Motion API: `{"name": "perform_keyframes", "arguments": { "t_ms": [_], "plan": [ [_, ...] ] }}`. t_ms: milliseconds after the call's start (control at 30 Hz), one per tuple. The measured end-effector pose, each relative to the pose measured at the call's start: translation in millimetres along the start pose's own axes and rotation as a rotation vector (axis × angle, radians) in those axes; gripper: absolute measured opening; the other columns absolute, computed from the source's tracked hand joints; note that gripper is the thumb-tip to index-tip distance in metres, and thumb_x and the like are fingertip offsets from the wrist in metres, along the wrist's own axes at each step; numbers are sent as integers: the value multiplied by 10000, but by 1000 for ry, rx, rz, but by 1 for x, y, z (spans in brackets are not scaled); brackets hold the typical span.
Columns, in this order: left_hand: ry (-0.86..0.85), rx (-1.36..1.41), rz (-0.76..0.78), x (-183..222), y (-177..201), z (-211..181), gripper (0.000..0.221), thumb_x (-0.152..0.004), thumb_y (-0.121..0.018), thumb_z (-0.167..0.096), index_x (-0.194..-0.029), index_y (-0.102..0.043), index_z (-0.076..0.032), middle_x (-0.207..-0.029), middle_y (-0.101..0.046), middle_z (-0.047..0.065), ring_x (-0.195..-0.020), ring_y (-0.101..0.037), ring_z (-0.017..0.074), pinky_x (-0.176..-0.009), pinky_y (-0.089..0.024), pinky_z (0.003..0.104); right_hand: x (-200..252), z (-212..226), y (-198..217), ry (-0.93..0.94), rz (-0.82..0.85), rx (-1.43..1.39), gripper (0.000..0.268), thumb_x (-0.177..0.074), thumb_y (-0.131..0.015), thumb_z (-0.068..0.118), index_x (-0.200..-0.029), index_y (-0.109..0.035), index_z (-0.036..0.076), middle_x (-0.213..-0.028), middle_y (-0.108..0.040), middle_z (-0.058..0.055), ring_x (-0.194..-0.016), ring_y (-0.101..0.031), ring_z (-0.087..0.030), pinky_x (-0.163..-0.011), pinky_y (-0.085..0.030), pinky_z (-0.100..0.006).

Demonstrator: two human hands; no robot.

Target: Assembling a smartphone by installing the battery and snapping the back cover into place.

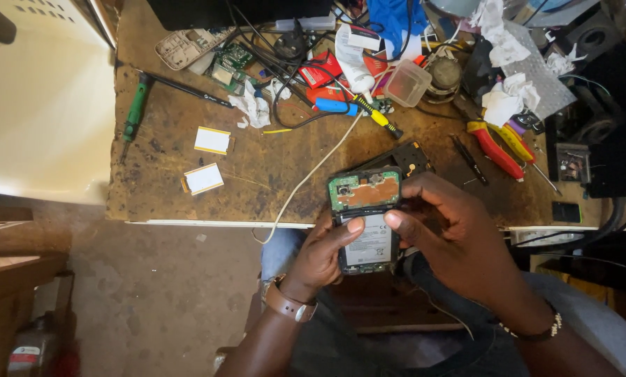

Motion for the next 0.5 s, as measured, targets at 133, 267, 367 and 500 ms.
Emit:
{"name": "perform_keyframes", "arguments": {
  "t_ms": [133, 267, 367, 500],
  "plan": [
    [26, -41, -1, 0, -3, -3, 532, -1045, -687, -387, -1472, -603, -81, -1427, -685, 131, -1317, -669, 331, -1068, -570, 508, 1, -1, 0, -27, -26, -9, 174, -1008, -670, 261, -999, -709, 91, -893, -662, -2, -736, -709, -107, -621, -632, -274],
    [29, -56, -18, 0, -4, -6, 527, -1042, -681, -369, -1466, -613, -63, -1446, -676, 129, -1344, -651, 310, -1103, -550, 490, 1, -4, 1, -26, -45, 7, 179, -999, -682, 262, -999, -696, 84, -893, -643, -3, -744, -737, -111, -604, -652, -279],
    [5, -115, 15, 0, -3, -8, 526, -1061, -661, -396, -1477, -607, -80, -1468, -660, 120, -1375, -631, 316, -1122, -537, 501, 1, -2, 1, -27, -40, 8, 212, -1005, -665, 296, -972, -693, 89, -876, -651, -9, -750, -740, -124, -614, -651, -287],
    [5, -85, 29, -2, -8, -8, 534, -1047, -675, -402, -1450, -641, -53, -1431, -692, 107, -1340, -658, 284, -1111, -546, 475, 1, -3, 0, -43, -51, -7, 205, -999, -677, 285, -962, -692, 84, -870, -641, -6, -736, -734, -119, -611, -679, -287]
  ]
}}
Point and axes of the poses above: each hand's wrist, its own x-axis away from the middle knuckle, its own y-axis out of the back of the hand, z = x × y, the point moved 4 cm from there along -x, towards the middle knuckle
